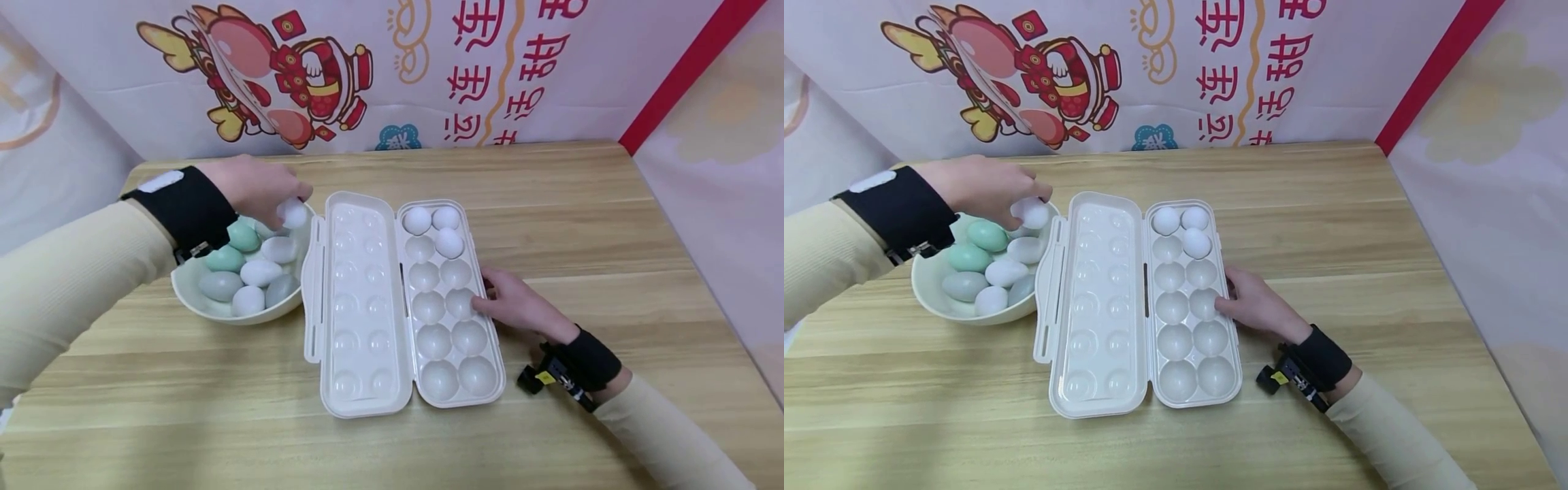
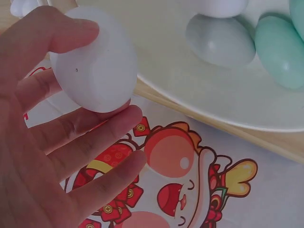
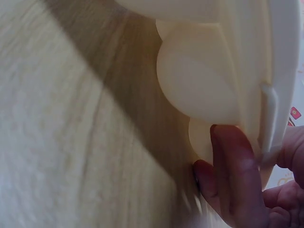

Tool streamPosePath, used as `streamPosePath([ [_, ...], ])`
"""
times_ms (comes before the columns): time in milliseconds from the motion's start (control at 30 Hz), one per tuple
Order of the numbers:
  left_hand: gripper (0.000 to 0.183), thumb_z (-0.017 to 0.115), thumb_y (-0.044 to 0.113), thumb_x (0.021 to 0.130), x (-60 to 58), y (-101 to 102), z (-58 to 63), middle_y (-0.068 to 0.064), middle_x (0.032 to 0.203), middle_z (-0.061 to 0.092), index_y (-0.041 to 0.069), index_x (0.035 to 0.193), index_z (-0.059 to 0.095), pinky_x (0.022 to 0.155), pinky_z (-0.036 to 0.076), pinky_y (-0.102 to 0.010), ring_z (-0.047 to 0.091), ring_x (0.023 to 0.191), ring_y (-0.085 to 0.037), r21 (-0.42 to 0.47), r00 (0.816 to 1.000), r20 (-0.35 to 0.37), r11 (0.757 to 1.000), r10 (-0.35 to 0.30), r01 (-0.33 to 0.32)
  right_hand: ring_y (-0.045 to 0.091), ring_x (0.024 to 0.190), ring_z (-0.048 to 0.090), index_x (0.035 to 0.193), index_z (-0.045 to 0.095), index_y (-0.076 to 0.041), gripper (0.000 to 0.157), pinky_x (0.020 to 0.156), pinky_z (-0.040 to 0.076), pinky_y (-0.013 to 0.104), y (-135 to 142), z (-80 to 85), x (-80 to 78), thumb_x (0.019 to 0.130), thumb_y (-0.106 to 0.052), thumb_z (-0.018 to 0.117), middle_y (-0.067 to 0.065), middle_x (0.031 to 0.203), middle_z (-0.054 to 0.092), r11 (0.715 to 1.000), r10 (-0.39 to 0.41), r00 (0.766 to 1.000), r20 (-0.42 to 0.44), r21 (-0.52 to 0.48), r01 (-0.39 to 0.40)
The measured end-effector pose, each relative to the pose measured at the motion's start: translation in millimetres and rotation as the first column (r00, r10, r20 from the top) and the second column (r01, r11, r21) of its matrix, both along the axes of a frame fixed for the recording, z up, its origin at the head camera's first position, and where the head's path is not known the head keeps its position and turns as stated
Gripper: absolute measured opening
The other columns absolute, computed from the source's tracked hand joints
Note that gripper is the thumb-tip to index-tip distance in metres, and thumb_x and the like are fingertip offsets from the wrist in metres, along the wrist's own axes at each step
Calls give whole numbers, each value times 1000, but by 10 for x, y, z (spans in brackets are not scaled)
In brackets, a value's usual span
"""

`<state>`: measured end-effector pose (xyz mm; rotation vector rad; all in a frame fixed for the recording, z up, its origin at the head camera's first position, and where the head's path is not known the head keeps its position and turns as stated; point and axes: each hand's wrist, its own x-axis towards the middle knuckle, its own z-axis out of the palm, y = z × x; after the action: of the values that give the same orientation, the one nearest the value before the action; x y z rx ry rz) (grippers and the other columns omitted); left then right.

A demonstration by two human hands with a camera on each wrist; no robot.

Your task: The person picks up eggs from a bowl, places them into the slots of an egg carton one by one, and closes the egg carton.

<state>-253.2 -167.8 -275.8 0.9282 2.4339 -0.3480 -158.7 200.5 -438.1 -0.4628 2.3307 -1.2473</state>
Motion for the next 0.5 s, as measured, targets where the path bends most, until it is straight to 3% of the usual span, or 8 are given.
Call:
streamPosePath([
  [267,47,83,18,76,-81,191,94,-13,96,62,6,117,62,71,53,-41,56,84,-30,-38,998,-52,999,-39,38,28,100,57,135,46,6,46,80,50,37,0,6,5,92,-7,58,20,120,59,1000,-5,1000,9,-3,5],
  [500,55,82,19,78,-99,406,120,-18,106,60,6,127,59,74,52,-42,54,89,-33,-63,996,-70,996,-60,56,28,100,57,134,46,7,46,81,50,36,-10,-1,17,92,-7,57,21,119,58,1000,-9,1000,14,1,9],
])
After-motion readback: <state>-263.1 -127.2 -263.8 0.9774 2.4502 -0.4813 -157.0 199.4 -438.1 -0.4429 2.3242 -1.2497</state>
